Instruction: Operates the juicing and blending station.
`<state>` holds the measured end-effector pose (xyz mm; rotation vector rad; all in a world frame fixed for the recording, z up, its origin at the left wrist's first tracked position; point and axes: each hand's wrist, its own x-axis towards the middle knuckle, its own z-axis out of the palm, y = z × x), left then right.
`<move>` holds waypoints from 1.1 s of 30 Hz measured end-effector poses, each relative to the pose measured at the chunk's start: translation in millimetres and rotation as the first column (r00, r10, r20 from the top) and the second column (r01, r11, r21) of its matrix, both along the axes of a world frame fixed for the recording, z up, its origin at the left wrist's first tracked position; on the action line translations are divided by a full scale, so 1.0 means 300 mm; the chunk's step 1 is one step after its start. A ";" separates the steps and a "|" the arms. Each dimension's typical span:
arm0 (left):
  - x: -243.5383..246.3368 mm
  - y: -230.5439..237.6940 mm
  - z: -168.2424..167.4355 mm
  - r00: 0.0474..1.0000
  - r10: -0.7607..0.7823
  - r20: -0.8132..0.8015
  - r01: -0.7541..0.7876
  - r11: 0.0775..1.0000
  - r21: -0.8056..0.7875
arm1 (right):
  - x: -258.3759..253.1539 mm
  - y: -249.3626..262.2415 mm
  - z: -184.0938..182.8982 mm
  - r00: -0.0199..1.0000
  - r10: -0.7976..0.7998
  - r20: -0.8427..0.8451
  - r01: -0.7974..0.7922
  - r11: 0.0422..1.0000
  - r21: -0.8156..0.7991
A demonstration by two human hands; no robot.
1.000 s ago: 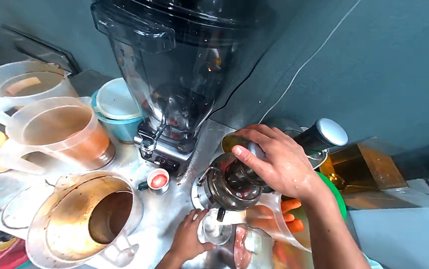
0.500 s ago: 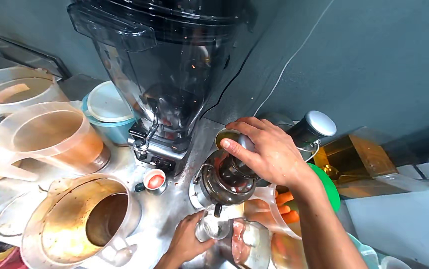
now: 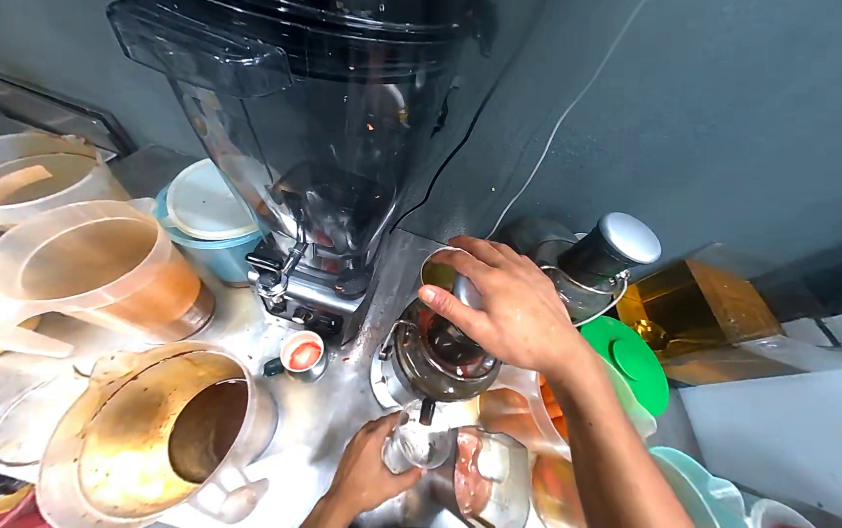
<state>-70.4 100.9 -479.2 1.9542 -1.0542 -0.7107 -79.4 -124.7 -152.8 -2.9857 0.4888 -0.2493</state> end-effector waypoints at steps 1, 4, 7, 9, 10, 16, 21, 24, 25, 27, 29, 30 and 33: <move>-0.001 0.001 0.000 1.000 0.002 -0.002 -0.002 1.000 -0.010 | -0.002 0.001 -0.002 1.000 0.002 0.008 -0.002 1.000 0.002; -0.004 0.003 -0.001 1.000 0.007 -0.002 -0.007 0.999 -0.032 | -0.001 0.001 -0.004 1.000 0.004 0.011 -0.005 1.000 0.020; -0.003 -0.002 -0.003 1.000 0.008 0.001 -0.008 0.999 -0.048 | -0.002 0.004 -0.028 1.000 -0.016 0.001 0.016 1.000 0.018; -0.005 0.000 -0.006 1.000 0.005 0.001 -0.005 0.999 -0.051 | -0.002 0.006 -0.056 1.000 -0.022 -0.004 0.022 1.000 0.011; -0.004 0.001 -0.008 1.000 0.004 0.000 -0.004 0.998 -0.061 | -0.001 0.007 -0.069 1.000 -0.026 -0.008 0.027 1.000 0.007; -0.003 -0.002 -0.024 1.000 0.006 -0.010 -0.006 0.998 -0.063 | -0.001 0.008 -0.081 0.999 -0.039 0.009 0.039 0.999 0.004; -0.003 -0.003 -0.039 0.998 0.012 -0.054 -0.021 0.986 -0.168 | -0.016 0.000 -0.075 0.993 0.006 0.114 -0.011 0.999 0.042; 0.006 -0.018 -0.060 0.998 0.001 -0.066 -0.016 0.973 -0.230 | -0.052 -0.003 -0.045 1.000 -0.005 0.005 0.005 1.000 -0.007; 0.007 -0.021 -0.065 0.997 -0.005 -0.074 -0.012 0.973 -0.232 | -0.059 -0.004 -0.041 0.999 -0.016 -0.048 0.016 1.000 -0.003; 0.008 -0.024 -0.077 0.997 -0.012 -0.082 -0.008 0.973 -0.231 | -0.061 -0.006 -0.040 0.999 -0.007 -0.053 0.010 0.999 0.047; 0.011 -0.028 -0.082 0.996 -0.024 -0.085 0.004 0.975 -0.222 | -0.062 -0.004 -0.024 0.999 0.004 -0.032 -0.002 0.998 0.061; 0.011 -0.028 -0.082 0.996 -0.032 -0.085 0.013 0.976 -0.218 | -0.064 -0.003 -0.020 1.000 0.006 -0.017 -0.005 0.998 0.055; 0.011 -0.021 -0.084 0.996 -0.049 -0.079 0.030 0.975 -0.221 | -0.068 -0.005 -0.059 0.998 0.019 0.052 -0.021 0.999 0.032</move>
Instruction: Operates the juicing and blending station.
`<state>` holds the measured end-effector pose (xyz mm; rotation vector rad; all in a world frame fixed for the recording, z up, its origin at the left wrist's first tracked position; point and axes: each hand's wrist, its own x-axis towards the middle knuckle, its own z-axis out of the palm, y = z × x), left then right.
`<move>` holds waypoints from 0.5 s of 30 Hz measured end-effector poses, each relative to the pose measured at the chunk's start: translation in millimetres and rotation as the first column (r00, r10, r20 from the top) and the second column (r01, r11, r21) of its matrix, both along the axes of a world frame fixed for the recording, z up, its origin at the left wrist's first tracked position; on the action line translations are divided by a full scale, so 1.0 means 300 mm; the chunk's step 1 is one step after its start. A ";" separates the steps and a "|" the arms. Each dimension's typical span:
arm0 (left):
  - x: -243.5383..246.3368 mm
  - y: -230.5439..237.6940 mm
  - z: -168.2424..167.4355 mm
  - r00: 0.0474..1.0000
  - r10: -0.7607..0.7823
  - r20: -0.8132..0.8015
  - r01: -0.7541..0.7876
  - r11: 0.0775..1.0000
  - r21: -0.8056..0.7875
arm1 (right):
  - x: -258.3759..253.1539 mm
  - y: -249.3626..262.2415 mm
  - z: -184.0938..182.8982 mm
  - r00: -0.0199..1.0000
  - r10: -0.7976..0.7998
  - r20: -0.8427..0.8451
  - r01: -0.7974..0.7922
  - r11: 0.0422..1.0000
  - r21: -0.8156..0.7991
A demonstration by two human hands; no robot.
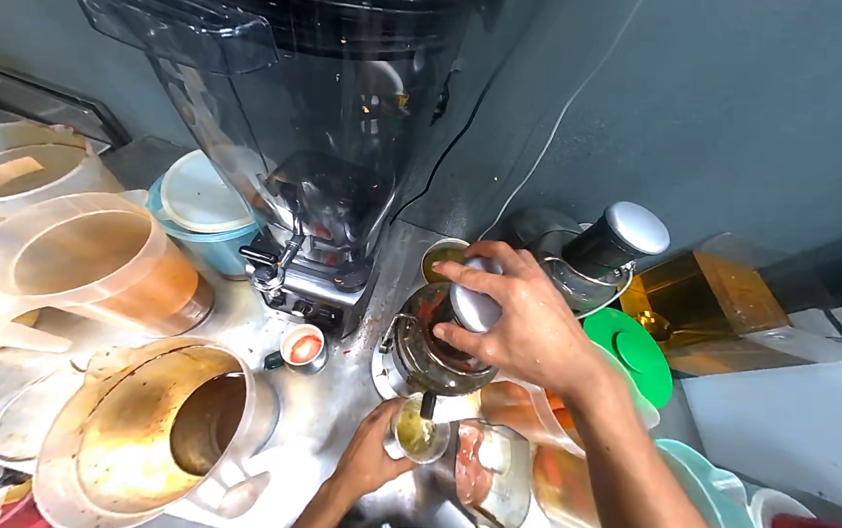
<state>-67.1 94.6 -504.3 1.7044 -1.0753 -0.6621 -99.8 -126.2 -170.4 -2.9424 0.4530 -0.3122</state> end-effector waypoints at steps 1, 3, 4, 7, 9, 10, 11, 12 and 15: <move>0.002 0.000 0.002 1.000 0.000 0.000 0.000 1.000 -0.012 | 0.001 -0.003 -0.016 1.000 0.006 0.014 -0.006 1.000 -0.007; 0.001 0.001 0.011 1.000 0.001 -0.001 -0.001 0.999 -0.034 | -0.003 -0.010 -0.019 1.000 0.021 0.024 -0.021 1.000 0.005; 0.001 0.004 0.016 1.000 0.001 -0.001 -0.001 0.999 -0.043 | -0.005 -0.010 -0.018 0.999 0.025 0.044 -0.025 1.000 0.013; 0.005 0.005 0.017 1.000 -0.003 -0.017 0.002 0.999 -0.050 | -0.008 -0.007 -0.041 0.990 0.017 0.137 -0.018 1.000 0.005; 0.001 0.009 0.000 1.000 -0.006 -0.024 0.005 0.999 -0.051 | -0.013 0.000 -0.063 0.987 0.006 0.162 -0.004 1.000 -0.013; 0.002 0.008 -0.009 1.000 -0.007 -0.023 0.006 0.999 -0.050 | -0.014 0.001 -0.066 0.987 0.000 0.162 0.003 1.000 -0.018; 0.008 0.010 -0.011 1.000 -0.019 -0.022 0.018 0.999 -0.030 | -0.013 0.000 -0.065 0.987 0.001 0.159 0.002 1.000 -0.015; 0.016 0.018 -0.004 0.999 -0.048 -0.023 0.049 0.999 0.024 | -0.014 0.000 -0.058 0.989 0.007 0.151 -0.007 1.000 -0.005; 0.062 0.031 0.027 0.997 -0.045 -0.058 0.060 0.957 0.285 | -0.020 0.001 -0.015 0.985 0.019 0.172 -0.022 1.000 0.013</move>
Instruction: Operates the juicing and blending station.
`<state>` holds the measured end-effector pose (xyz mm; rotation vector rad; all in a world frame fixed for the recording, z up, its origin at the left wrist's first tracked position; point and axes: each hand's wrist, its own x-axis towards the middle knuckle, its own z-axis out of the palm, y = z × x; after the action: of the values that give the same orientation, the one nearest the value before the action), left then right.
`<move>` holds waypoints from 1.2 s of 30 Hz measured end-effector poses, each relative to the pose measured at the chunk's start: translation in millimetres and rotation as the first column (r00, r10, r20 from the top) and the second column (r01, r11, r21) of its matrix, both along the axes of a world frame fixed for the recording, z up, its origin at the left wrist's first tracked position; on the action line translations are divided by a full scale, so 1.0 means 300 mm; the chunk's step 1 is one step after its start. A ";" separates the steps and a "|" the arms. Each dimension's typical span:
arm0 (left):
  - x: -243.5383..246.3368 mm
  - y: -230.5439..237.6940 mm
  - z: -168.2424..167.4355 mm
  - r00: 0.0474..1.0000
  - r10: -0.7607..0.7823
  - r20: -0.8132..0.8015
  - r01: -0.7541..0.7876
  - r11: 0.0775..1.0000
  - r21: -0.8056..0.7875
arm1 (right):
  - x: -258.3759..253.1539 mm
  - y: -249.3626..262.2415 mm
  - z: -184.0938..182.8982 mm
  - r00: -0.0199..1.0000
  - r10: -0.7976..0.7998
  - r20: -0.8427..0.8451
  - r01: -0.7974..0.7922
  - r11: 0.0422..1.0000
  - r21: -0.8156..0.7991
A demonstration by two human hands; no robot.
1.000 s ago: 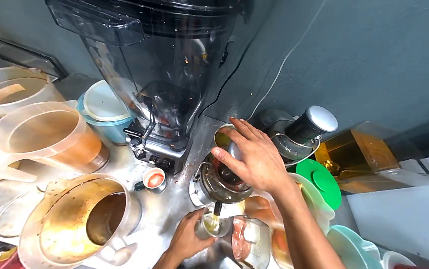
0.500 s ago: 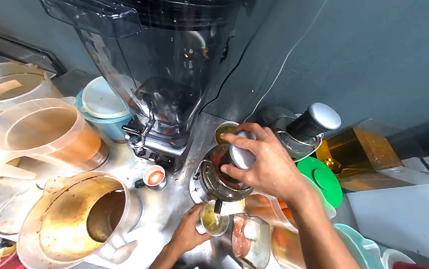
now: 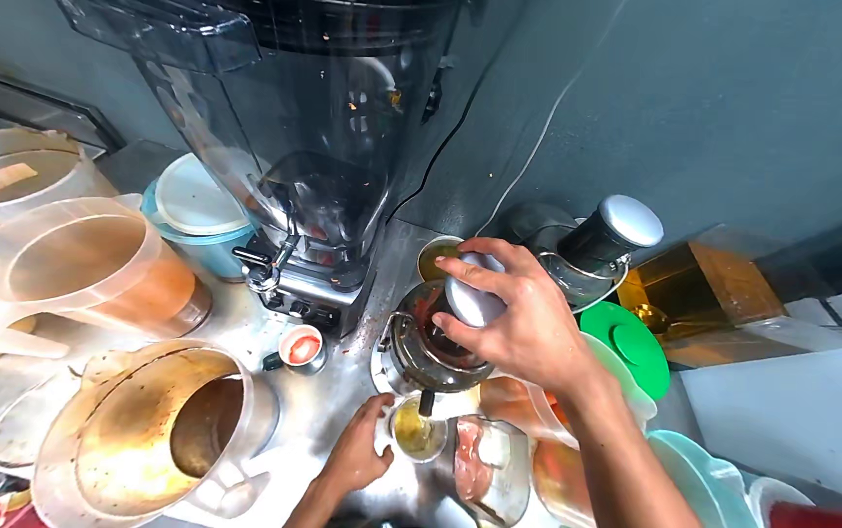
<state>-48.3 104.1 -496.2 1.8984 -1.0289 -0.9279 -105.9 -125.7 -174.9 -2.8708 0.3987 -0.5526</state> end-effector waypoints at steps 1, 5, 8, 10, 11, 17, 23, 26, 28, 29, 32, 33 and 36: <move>0.018 -0.006 0.003 0.998 0.059 -0.025 -0.058 0.997 0.054 | 0.001 0.000 0.009 1.000 -0.004 0.023 0.004 1.000 -0.003; 0.072 -0.053 -0.017 0.906 0.384 -0.178 -0.362 0.921 0.145 | 0.008 0.004 -0.051 0.999 -0.022 0.041 0.023 0.999 -0.023; 0.108 -0.111 -0.045 0.805 0.484 -0.344 -0.453 0.875 0.170 | 0.013 0.006 -0.072 0.997 -0.039 0.063 0.041 0.999 -0.029; 0.114 -0.140 -0.051 0.739 0.530 -0.415 -0.501 0.845 0.186 | 0.013 0.009 -0.072 0.996 -0.048 0.073 0.050 0.998 -0.026; 0.108 -0.161 -0.055 0.717 0.550 -0.429 -0.522 0.831 0.193 | 0.009 0.004 -0.069 0.996 -0.046 0.070 0.048 0.998 -0.028; 0.106 -0.167 -0.058 0.683 0.617 -0.391 -0.608 0.777 0.163 | 0.024 0.013 -0.071 0.994 -0.078 0.075 0.079 0.997 -0.015; 0.086 -0.132 -0.011 0.729 0.560 -0.395 -0.522 0.827 0.210 | 0.024 0.004 0.022 0.994 -0.033 -0.103 0.039 0.998 0.056; 0.043 -0.065 0.025 0.789 0.507 -0.347 -0.457 0.862 0.220 | 0.018 -0.005 -0.012 0.998 -0.046 -0.041 0.046 0.999 0.023; 0.008 0.014 0.013 0.815 0.476 -0.329 -0.426 0.879 0.217 | 0.010 -0.005 -0.023 0.998 -0.020 -0.056 0.022 0.999 0.033; -0.005 0.052 0.004 0.825 0.465 -0.322 -0.415 0.884 0.214 | 0.006 -0.004 -0.012 0.998 -0.011 -0.064 0.013 0.999 0.039; -0.010 0.133 -0.031 0.864 0.424 -0.272 -0.382 0.903 0.194 | 0.004 -0.017 -0.019 1.000 -0.028 0.004 0.028 0.999 0.042; -0.020 0.164 -0.037 0.874 0.416 -0.251 -0.380 0.907 0.181 | 0.002 -0.022 -0.038 0.999 -0.027 0.017 0.026 0.999 0.044; -0.050 0.271 -0.018 0.899 0.389 -0.204 -0.365 0.920 0.146 | -0.014 -0.024 -0.050 1.000 -0.020 0.020 0.019 0.999 0.042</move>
<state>-63.2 185.3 -501.7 1.9299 -0.4575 -0.9545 -110.1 -132.9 -189.8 -2.8218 0.4297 -0.5699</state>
